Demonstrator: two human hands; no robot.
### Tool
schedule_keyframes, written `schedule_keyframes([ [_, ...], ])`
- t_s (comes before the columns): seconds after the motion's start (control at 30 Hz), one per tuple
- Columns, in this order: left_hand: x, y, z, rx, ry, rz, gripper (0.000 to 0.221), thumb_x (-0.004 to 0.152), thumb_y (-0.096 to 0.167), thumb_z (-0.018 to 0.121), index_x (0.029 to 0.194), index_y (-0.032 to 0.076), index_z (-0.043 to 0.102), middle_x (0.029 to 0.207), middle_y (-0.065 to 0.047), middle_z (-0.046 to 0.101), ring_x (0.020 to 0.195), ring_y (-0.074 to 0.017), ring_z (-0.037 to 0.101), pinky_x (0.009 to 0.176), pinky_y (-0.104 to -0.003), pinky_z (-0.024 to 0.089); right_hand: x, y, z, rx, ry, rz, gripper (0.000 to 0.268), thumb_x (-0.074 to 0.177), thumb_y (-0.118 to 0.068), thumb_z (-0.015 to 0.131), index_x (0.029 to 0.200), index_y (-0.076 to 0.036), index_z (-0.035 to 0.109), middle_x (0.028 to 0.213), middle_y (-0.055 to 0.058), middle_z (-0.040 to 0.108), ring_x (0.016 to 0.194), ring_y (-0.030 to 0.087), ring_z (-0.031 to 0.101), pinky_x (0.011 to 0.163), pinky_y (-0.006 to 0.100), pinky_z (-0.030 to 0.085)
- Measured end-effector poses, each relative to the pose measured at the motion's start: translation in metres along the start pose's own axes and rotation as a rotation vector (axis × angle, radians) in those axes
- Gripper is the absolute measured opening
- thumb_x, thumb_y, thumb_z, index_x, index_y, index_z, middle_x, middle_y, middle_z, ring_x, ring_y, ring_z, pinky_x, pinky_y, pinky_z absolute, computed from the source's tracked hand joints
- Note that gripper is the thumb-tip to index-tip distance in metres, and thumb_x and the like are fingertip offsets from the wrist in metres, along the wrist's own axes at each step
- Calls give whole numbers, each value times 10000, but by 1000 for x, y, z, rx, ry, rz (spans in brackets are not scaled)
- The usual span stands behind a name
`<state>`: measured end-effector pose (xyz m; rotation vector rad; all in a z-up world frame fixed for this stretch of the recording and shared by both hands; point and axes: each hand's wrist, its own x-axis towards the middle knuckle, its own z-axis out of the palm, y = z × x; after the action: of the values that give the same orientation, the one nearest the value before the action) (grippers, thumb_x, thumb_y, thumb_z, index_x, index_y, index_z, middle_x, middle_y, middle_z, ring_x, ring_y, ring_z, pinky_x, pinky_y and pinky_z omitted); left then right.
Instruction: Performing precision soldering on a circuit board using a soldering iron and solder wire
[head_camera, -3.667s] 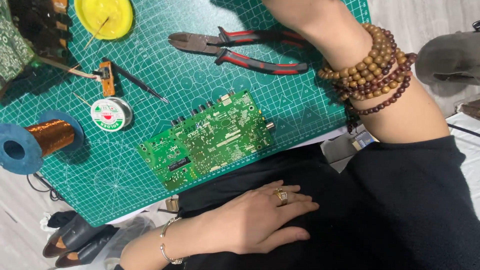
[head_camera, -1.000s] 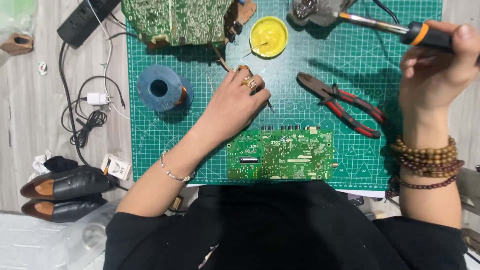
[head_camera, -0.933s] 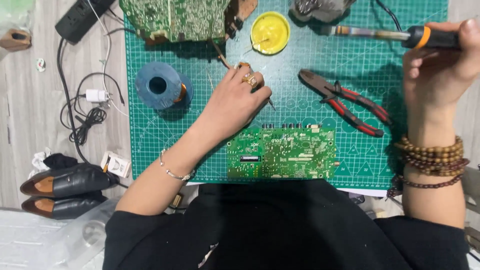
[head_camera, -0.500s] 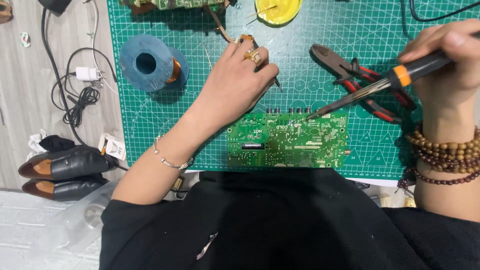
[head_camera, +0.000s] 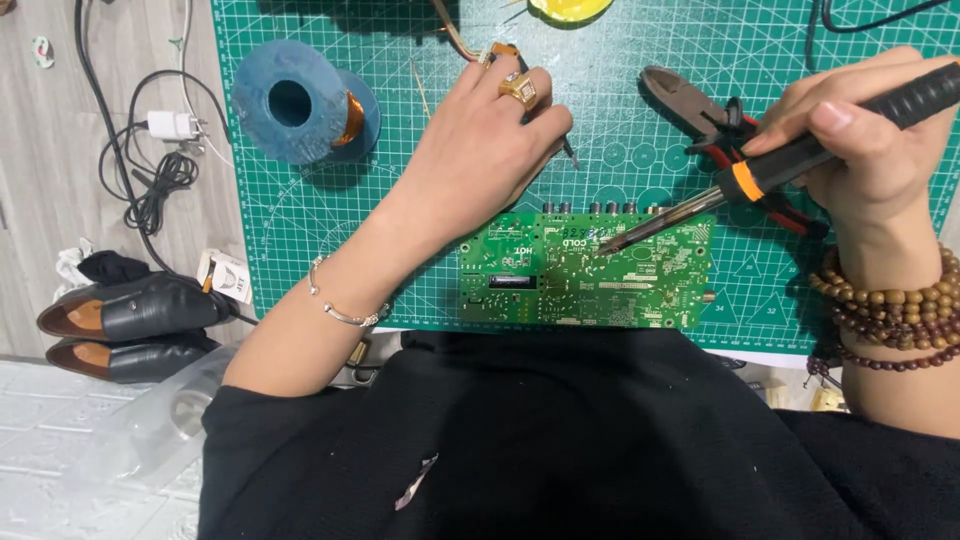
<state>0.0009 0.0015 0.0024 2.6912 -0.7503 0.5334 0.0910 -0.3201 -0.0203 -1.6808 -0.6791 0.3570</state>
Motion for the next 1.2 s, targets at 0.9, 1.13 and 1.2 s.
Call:
schedule_keyframes([
  [0.9, -2, -1, 9, -34, -78, -34, 98, 875, 165, 615, 855, 69, 621, 914, -117, 593, 889, -299, 526, 939, -436, 433, 37, -24, 0, 377, 730, 129, 427, 928, -413, 594, 1189, -75, 599, 952, 34, 665, 702, 69, 660, 449, 136, 446],
  [1.13, 2, 4, 6, 15, -81, -28, 101, 864, 163, 607, 849, 66, 631, 941, -136, 605, 905, -333, 528, 966, -472, 424, 39, -33, 2, 384, 714, 88, 385, 944, -379, 660, 1144, -53, 622, 887, 17, 653, 669, 50, 648, 449, 117, 467],
  [1.2, 5, 7, 6, -15, -46, -30, 161, 900, 223, 634, 893, 65, 660, 933, -116, 610, 865, -283, 510, 890, -449, 420, 37, -40, 3, 480, 783, 204, 367, 912, -357, 696, 1127, -73, 610, 833, -2, 634, 607, 26, 623, 412, 115, 433],
])
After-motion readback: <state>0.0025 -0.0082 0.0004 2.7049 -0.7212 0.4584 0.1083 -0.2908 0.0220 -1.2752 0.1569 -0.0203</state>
